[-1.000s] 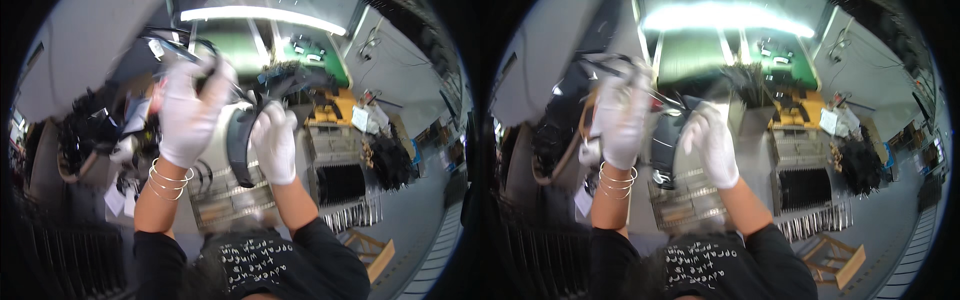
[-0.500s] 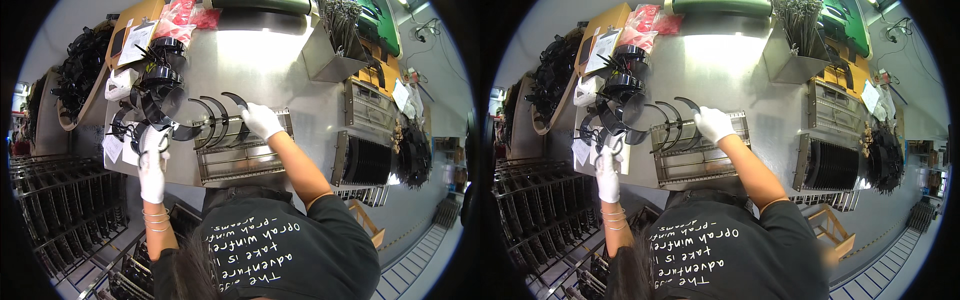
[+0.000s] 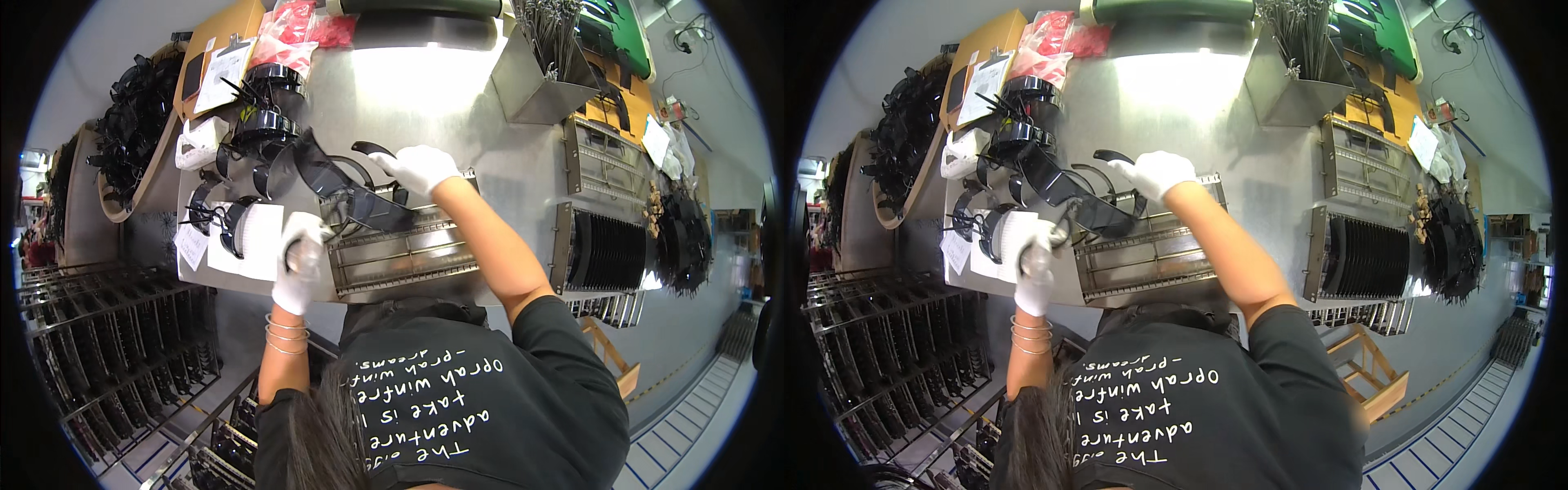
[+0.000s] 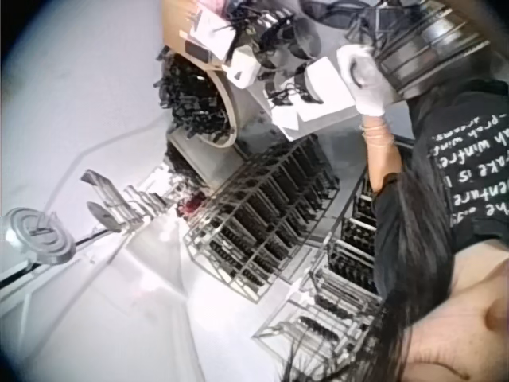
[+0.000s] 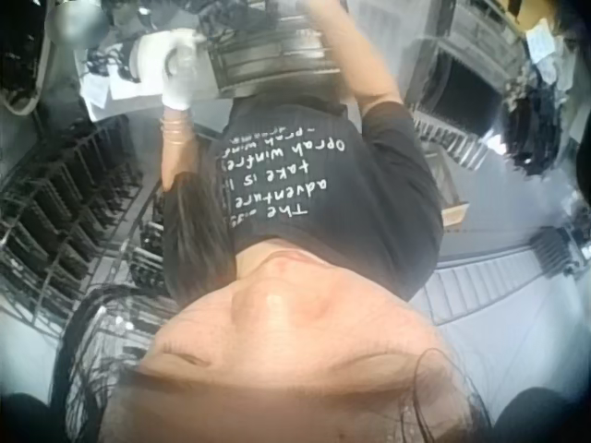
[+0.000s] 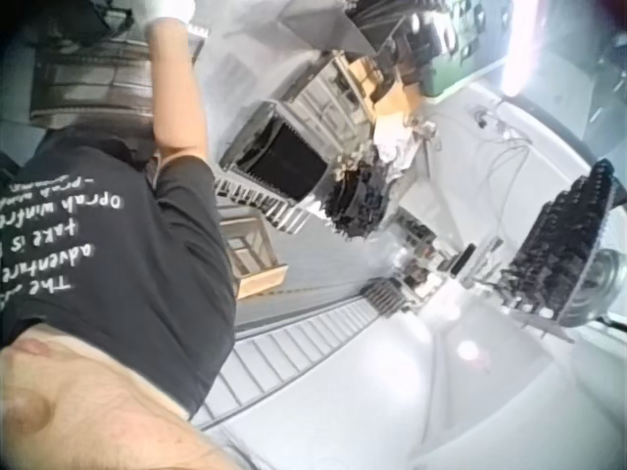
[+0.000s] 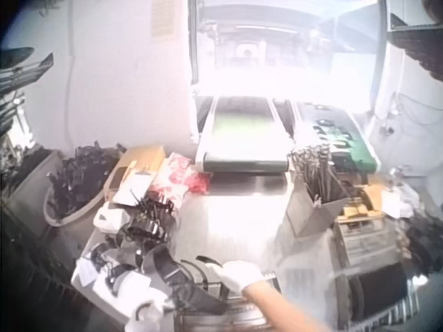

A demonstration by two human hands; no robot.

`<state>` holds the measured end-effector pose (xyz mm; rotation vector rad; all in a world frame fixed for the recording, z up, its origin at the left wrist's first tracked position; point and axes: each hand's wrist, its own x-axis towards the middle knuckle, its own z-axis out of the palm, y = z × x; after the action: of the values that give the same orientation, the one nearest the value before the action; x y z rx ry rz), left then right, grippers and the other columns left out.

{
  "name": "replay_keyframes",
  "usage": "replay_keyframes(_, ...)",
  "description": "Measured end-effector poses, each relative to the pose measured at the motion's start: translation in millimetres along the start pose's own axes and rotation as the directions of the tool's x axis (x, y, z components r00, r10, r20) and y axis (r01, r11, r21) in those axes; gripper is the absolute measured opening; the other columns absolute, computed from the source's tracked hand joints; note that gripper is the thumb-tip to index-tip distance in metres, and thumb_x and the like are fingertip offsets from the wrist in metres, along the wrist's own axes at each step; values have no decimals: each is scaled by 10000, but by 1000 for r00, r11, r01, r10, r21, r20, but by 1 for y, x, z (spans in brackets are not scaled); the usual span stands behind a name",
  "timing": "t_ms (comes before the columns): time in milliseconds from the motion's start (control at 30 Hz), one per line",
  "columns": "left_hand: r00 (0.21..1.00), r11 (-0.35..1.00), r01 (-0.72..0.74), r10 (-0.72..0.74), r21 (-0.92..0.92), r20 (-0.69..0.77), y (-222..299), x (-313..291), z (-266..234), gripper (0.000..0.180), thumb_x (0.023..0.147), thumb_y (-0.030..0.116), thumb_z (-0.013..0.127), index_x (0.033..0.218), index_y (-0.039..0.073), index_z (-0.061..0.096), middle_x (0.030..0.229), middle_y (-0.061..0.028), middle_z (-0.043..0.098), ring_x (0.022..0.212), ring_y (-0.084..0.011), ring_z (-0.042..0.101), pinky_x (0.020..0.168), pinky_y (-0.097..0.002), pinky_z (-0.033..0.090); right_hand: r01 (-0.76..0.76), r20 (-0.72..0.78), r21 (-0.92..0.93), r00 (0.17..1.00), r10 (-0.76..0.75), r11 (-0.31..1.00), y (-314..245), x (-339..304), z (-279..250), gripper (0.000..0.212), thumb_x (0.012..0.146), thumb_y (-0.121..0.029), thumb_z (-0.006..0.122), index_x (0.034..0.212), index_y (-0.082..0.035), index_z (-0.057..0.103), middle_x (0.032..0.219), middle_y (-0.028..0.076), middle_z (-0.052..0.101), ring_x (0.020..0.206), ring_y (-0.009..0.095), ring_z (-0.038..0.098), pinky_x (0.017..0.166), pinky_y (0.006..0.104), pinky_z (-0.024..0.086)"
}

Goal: The person assembles sunglasses by attaching black plastic frames to metal arms and placing them into a metal rack. The person repeatedly picks up frames and arms, aligns them, and secures them together before arranging the completed units in the rack.

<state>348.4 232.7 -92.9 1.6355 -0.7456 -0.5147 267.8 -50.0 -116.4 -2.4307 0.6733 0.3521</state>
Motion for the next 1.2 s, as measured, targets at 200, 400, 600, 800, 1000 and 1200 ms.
replay_keyframes(200, 937, 952, -209, 260, -222, 232, 5, 7, 49, 121, 1016, 90, 621, 964, -17, 642, 965, -136, 677, 896, -246, 630, 836, -369, 513, 215, -209, 158, 961, -180, 964, 17, -40, 20, 450, 1064, -475, 503, 980, -63, 664, 1018, 227, 711, 945, 438, 694, 830, 504, 529)
replay_keyframes(400, 949, 976, -86, 142, -201, 281, 0, 1, 56, 195, 1043, 140, 615, 970, -38, 645, 974, -130, 663, 901, -222, 628, 834, -343, 510, 63, -321, 77, 946, -35, 995, 11, -22, 33, 246, 1033, -315, 522, 1001, -114, 661, 887, 201, 710, 852, 435, 684, 777, 501, 540)
replay_keyframes(600, 952, 974, 131, -71, -187, 298, 13, -6, 66, 529, 1097, 491, 454, 881, 24, 575, 798, -46, 549, 705, -124, 518, 681, -262, 423, 140, -74, 633, 990, -121, 761, 18, -104, 1, 246, 974, -306, 686, 1054, -74, 707, 962, 112, 748, 835, 305, 726, 774, 413, 573)
replay_keyframes(800, 715, -62, 607, -394, -793, 578, 33, 24, 71, 495, 1110, 504, 449, 859, 85, 532, 665, -1, 423, 477, -120, 381, 463, -183, 369, 240, -651, -66, 725, -224, 968, 51, -93, 28, 93, 936, -147, 651, 1002, -93, 687, 853, 134, 659, 785, 318, 683, 696, 405, 553)
replay_keyframes(1000, 830, 971, 142, -222, 191, 512, 37, 13, 37, 266, 1082, 263, 539, 1158, 38, 659, 901, -94, 730, 687, -188, 688, 613, -290, 553, -97, -368, 179, 916, 158, 979, 37, -56, 36, 345, 1045, -383, 523, 952, -81, 660, 823, 208, 709, 806, 431, 699, 754, 524, 540)
replay_keyframes(1200, 756, 546, 204, 440, 813, -485, 75, 128, -250, 481, 1061, 289, 603, 1349, -89, 532, 1255, -231, 634, 1158, -315, 637, 1070, -383, 488, -73, -371, 148, 920, 124, 986, 21, -52, 22, 405, 1042, -415, 481, 898, -86, 668, 879, 218, 736, 848, 442, 710, 806, 548, 542)
